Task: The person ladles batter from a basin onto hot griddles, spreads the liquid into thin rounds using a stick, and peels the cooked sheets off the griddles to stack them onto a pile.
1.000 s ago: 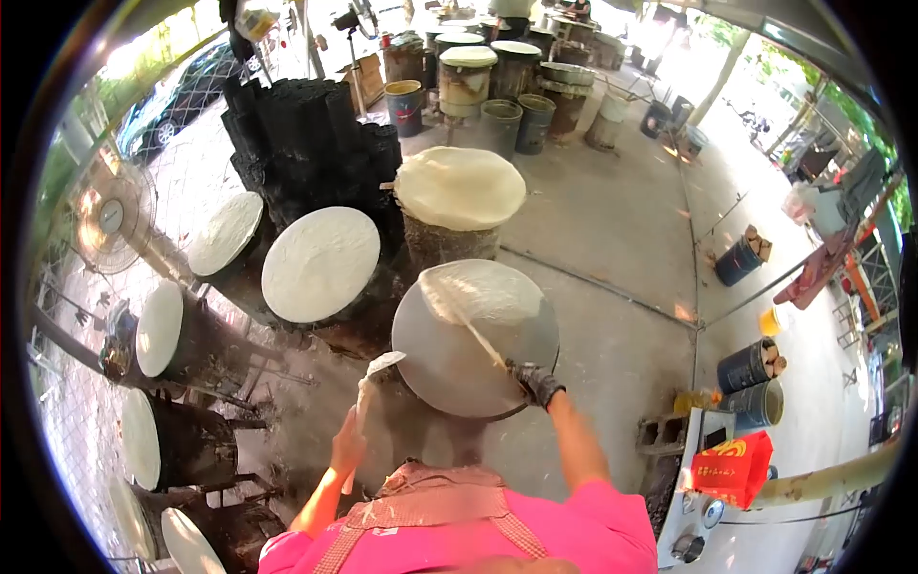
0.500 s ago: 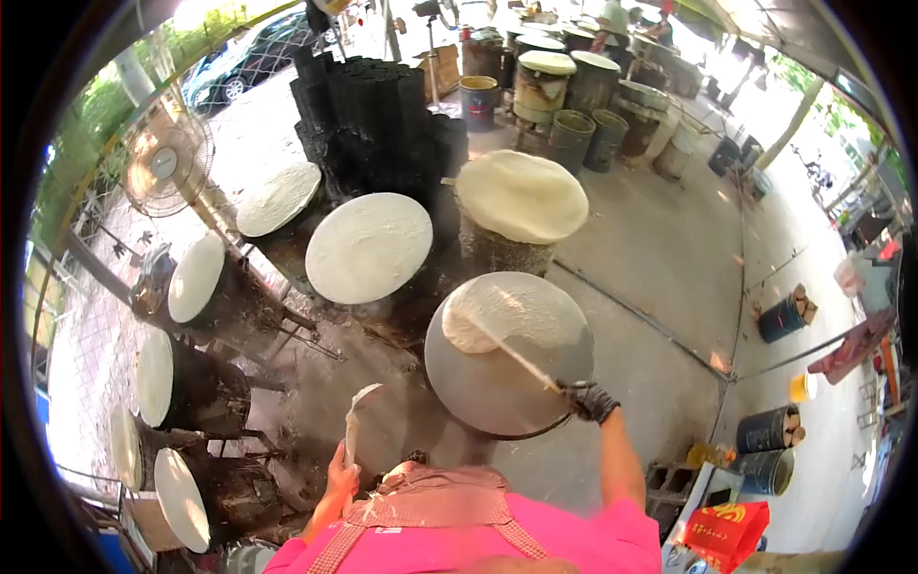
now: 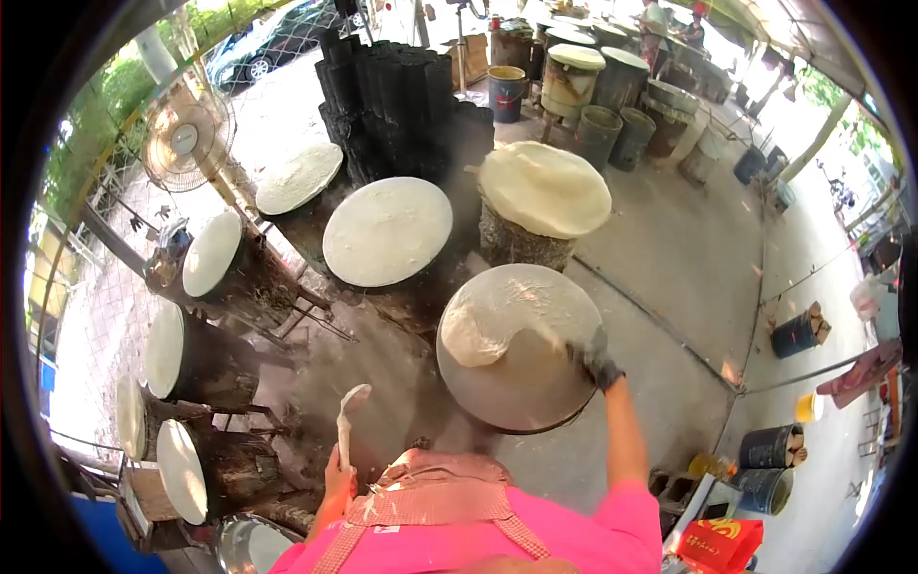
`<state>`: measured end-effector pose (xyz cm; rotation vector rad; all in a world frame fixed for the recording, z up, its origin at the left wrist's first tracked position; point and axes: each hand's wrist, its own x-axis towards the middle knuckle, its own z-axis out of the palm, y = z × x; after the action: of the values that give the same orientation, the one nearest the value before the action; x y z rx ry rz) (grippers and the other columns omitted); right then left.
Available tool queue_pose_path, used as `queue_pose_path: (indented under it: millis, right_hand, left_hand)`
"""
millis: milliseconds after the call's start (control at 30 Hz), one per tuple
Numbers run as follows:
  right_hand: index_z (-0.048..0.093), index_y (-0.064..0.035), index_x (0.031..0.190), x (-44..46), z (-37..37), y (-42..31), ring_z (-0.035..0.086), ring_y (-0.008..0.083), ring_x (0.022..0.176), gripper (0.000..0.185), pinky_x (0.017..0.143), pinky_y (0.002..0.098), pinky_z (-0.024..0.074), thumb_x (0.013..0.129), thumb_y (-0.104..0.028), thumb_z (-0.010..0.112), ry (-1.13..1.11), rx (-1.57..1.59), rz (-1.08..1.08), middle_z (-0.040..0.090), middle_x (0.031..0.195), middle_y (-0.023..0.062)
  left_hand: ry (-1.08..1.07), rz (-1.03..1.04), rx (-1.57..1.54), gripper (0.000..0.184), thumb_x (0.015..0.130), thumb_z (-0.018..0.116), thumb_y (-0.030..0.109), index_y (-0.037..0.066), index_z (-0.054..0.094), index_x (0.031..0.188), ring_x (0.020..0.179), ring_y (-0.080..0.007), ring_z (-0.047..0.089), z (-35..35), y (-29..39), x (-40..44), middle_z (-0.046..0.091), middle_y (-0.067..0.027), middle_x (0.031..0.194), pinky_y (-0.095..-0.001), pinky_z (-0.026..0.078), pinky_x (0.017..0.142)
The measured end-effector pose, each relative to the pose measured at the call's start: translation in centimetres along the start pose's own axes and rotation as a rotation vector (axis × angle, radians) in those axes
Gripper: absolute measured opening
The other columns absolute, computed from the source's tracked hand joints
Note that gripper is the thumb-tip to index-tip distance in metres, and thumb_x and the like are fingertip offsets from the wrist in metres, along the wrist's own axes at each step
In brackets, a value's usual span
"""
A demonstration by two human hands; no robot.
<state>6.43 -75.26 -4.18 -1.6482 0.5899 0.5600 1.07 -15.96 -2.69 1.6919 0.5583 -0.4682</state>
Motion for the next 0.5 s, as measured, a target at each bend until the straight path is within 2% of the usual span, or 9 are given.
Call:
queue_pose_path:
  millis: [67, 133, 200, 300, 400, 467, 500]
  right_hand:
    - [0.055, -0.0089, 0.106, 1.0, 0.4, -4.3, 0.051, 0.0132, 0.056, 0.035, 0.048, 0.0258, 0.0415, 0.073, -0.017, 0.058, 0.203, 0.200, -0.059, 0.060, 0.080, 0.0005]
    - [0.055, -0.0095, 0.104, -2.6, 1.2, -6.3, 0.051, 0.0133, 0.055, 0.030, 0.048, 0.0271, 0.0421, 0.074, -0.014, 0.056, 0.100, -0.118, -0.005, 0.059, 0.078, 0.0017]
    - [0.056, -0.0097, 0.101, -3.4, 0.6, -3.2, 0.049, 0.0124, 0.053, 0.028, 0.045, 0.0262, 0.0397, 0.073, -0.016, 0.057, 0.009, -0.290, -0.015, 0.057, 0.074, 0.0013]
    - [0.058, -0.0100, 0.095, -5.2, -0.8, 3.4, 0.047, 0.0111, 0.049, 0.025, 0.042, 0.0248, 0.0361, 0.072, -0.019, 0.060, -0.082, -0.327, 0.005, 0.055, 0.067, 0.0008]
    - [0.060, -0.0104, 0.089, -4.8, -1.8, 3.4, 0.045, 0.0099, 0.046, 0.022, 0.039, 0.0234, 0.0325, 0.071, -0.021, 0.063, -0.048, -0.091, 0.085, 0.053, 0.061, 0.0003]
    - [0.061, -0.0106, 0.086, -2.5, 0.0, -1.2, 0.044, 0.0090, 0.043, 0.020, 0.037, 0.0225, 0.0301, 0.070, -0.023, 0.064, 0.109, 0.197, 0.027, 0.052, 0.056, 0.0000]
    - [0.062, -0.0107, 0.084, -1.9, 0.9, -3.9, 0.043, 0.0086, 0.042, 0.020, 0.036, 0.0220, 0.0289, 0.070, -0.024, 0.065, 0.142, 0.233, 0.014, 0.051, 0.054, -0.0002]
  left_hand:
    - [-0.005, -0.060, -0.042, 0.065, 0.072, 0.040, -0.005, 0.020, 0.026, 0.130, 0.034, -0.0090, 0.034, 0.5, 1.3, -1.3, 0.036, 0.0002, 0.051, -0.0232, 0.027, 0.030]
    - [0.029, -0.063, -0.002, 0.063, 0.074, 0.039, -0.003, 0.022, 0.026, 0.130, 0.034, -0.0091, 0.034, 0.2, 0.4, -1.6, 0.037, 0.0002, 0.051, -0.0239, 0.027, 0.031]
    - [0.007, -0.077, 0.010, 0.060, 0.076, 0.039, 0.000, 0.022, 0.027, 0.130, 0.034, -0.0091, 0.035, 0.1, 0.3, -1.5, 0.036, -0.0001, 0.049, -0.0245, 0.027, 0.030]
    - [0.041, -0.091, 0.027, 0.057, 0.077, 0.041, 0.002, 0.022, 0.028, 0.129, 0.033, -0.0088, 0.034, -0.4, -1.0, -1.2, 0.036, 0.0004, 0.049, -0.0241, 0.027, 0.030]
    - [0.065, -0.112, 0.025, 0.054, 0.079, 0.042, 0.004, 0.022, 0.029, 0.129, 0.032, -0.0084, 0.033, -0.5, -0.8, -1.9, 0.037, 0.0010, 0.048, -0.0230, 0.026, 0.029]
    - [0.049, -0.133, 0.039, 0.054, 0.079, 0.041, 0.004, 0.022, 0.029, 0.129, 0.032, -0.0083, 0.033, -0.5, 0.0, -2.3, 0.037, 0.0011, 0.048, -0.0230, 0.026, 0.028]
    - [0.045, -0.131, -0.026, 0.054, 0.079, 0.041, 0.003, 0.020, 0.029, 0.129, 0.032, -0.0087, 0.033, -0.6, 0.1, -2.7, 0.036, 0.0013, 0.048, -0.0231, 0.025, 0.029]
